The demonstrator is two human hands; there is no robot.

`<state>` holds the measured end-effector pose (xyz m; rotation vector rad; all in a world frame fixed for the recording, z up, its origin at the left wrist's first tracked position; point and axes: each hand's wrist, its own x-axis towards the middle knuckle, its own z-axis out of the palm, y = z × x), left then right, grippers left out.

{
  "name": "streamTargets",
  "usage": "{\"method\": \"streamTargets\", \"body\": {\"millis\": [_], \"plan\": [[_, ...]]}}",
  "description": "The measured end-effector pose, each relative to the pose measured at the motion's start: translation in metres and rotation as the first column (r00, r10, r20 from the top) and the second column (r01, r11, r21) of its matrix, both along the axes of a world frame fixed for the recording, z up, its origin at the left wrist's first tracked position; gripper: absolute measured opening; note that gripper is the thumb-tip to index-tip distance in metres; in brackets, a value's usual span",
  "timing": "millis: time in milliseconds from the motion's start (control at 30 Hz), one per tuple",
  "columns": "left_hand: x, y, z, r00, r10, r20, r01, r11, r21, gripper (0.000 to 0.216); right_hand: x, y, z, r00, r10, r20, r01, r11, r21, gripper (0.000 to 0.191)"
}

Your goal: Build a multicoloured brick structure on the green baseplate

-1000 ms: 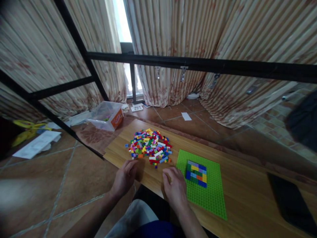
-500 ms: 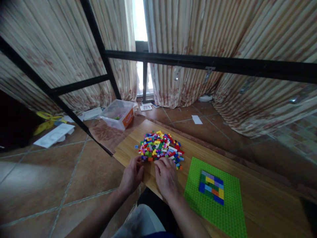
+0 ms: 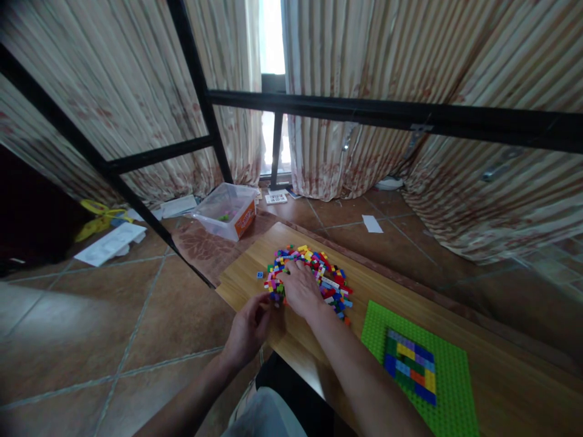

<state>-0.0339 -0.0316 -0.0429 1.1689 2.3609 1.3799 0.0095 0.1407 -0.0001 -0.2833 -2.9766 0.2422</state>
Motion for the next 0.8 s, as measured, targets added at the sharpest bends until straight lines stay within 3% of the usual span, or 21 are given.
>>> {"method": "streamTargets", "body": {"millis": [233, 400, 500, 600, 667, 800], "plan": [[-0.046, 0.016, 0.0, 0.974, 0.215, -0.077, -0.218, 0.976, -0.023, 0.041, 0.004, 0.007, -0.01, 0.991, 0.027, -0.128, -0.034, 0.998, -0.053, 0.025], [-0.067, 0.032, 0.003, 0.972, 0.095, -0.213, -0.139, 0.969, -0.203, 0.028, 0.016, 0.008, -0.013, 0.97, -0.036, -0.24, -0.014, 0.979, -0.203, 0.018], [-0.07, 0.035, 0.005, 0.973, 0.047, -0.228, -0.112, 0.953, -0.281, 0.022, 0.029, 0.007, -0.011, 0.949, -0.143, -0.282, 0.053, 0.951, -0.305, 0.02], [-0.07, 0.033, 0.006, 0.974, 0.108, -0.202, -0.156, 0.958, -0.239, 0.021, 0.048, -0.003, -0.012, 0.893, -0.326, -0.31, 0.156, 0.87, -0.467, 0.022], [-0.066, 0.03, 0.006, 0.973, 0.154, -0.171, -0.184, 0.967, -0.177, 0.022, 0.065, -0.014, -0.015, 0.846, -0.446, -0.292, 0.203, 0.777, -0.596, 0.024], [-0.041, 0.02, 0.01, 0.992, 0.089, -0.09, -0.094, 0.994, -0.058, 0.027, 0.102, -0.041, -0.025, 0.759, -0.614, -0.217, 0.255, 0.587, -0.768, 0.034]]}}
